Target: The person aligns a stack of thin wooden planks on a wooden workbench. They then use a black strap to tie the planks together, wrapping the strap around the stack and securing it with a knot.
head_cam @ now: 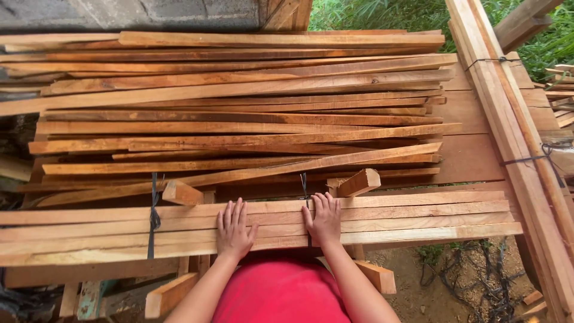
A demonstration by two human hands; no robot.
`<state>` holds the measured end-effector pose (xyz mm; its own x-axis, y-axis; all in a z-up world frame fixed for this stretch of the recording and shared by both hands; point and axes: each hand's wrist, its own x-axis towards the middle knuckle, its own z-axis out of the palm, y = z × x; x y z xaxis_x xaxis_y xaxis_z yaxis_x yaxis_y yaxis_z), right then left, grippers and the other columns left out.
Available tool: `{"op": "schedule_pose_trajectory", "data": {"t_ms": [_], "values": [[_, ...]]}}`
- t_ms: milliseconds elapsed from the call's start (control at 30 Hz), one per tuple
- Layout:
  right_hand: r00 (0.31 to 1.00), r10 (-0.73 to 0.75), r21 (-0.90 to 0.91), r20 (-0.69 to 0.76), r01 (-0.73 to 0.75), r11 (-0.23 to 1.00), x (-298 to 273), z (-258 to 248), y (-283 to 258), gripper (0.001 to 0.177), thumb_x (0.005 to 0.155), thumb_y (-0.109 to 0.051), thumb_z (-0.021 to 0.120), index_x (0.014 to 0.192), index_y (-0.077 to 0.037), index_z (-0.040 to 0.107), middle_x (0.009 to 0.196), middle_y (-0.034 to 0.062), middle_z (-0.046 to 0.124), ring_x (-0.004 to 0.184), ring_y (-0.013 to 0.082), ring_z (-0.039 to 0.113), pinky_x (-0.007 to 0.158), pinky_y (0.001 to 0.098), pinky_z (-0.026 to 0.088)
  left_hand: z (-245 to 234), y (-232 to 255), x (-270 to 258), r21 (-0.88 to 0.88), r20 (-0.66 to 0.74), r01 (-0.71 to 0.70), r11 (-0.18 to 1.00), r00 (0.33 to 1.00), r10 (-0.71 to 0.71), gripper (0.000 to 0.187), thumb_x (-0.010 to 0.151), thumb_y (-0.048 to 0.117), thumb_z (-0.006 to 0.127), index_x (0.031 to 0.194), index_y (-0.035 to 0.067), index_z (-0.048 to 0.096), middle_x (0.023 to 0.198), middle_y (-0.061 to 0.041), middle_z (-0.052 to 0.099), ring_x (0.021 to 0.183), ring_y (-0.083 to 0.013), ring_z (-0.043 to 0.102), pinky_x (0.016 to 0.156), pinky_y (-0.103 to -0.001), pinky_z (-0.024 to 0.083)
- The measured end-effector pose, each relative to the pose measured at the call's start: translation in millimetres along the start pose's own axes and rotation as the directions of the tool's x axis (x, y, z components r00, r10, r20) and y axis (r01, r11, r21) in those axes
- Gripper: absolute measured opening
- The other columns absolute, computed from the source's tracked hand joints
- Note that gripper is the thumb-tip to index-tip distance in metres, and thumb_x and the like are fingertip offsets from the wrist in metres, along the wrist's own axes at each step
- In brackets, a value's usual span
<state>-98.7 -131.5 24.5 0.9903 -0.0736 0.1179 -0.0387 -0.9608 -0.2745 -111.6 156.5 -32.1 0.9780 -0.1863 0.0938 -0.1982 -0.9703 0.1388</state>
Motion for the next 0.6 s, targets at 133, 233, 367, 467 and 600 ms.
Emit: {"op": "schedule_pose_trajectory", "data": {"t_ms": [133,233,367,467,600], "values": [[1.000,-0.008,0.026,-0.021,0.009,1.000,1,6,6,0.046,0.096,-0.051,0.060,0.129,-0.019,0.063,0.132,-0.0002,0.063,0.136,0.0244,0.049,0.117,0.0528,0.034,-5,5,4,-0.013,0.014,0.030,0.999,0.999,-0.029,0.075,0.096,0.061,0.043,0.157,0.018,0.036,0.168,-0.004,0.031,0.155,-0.0296,0.025,0.125,-0.053,0.014],[1.000,0.015,0.029,-0.005,-0.015,0.999,-2,17,10,0.049,0.096,-0.058,0.057,0.130,-0.024,0.062,0.134,-0.0048,0.061,0.138,0.0210,0.048,0.119,0.0530,0.032,-2,10,-1,0.028,0.008,0.050,0.998,0.999,-0.050,0.074,0.098,0.061,0.043,0.157,0.017,0.036,0.168,-0.006,0.030,0.154,-0.0319,0.026,0.123,-0.055,0.017],[0.999,0.034,0.042,-0.033,-0.032,0.999,-3,19,11,0.049,0.095,-0.058,0.059,0.128,-0.023,0.063,0.133,-0.0037,0.062,0.137,0.0210,0.049,0.120,0.0531,0.031,-19,27,-12,0.002,0.185,0.162,0.987,0.970,-0.159,0.081,0.097,0.062,0.044,0.161,0.016,0.028,0.171,-0.010,0.021,0.155,-0.0383,0.018,0.123,-0.058,0.017],[0.998,0.035,0.047,-0.053,-0.033,0.998,-2,26,12,0.049,0.094,-0.058,0.060,0.128,-0.023,0.064,0.132,-0.0036,0.063,0.137,0.0208,0.049,0.120,0.0533,0.032,-45,32,-13,-0.042,0.367,0.219,0.975,0.911,-0.189,0.094,0.093,0.072,0.044,0.164,0.016,0.019,0.173,-0.010,0.010,0.158,-0.0392,0.006,0.125,-0.059,0.008],[0.998,0.031,0.044,-0.062,-0.028,0.999,-4,26,12,0.047,0.095,-0.056,0.059,0.128,-0.023,0.064,0.131,-0.0029,0.062,0.137,0.0208,0.049,0.118,0.0539,0.033,-75,34,-6,-0.124,0.493,0.240,0.963,0.857,-0.150,0.116,0.083,0.087,0.051,0.165,0.014,0.014,0.173,-0.013,0.003,0.158,-0.0403,-0.001,0.126,-0.059,0.004]]}}
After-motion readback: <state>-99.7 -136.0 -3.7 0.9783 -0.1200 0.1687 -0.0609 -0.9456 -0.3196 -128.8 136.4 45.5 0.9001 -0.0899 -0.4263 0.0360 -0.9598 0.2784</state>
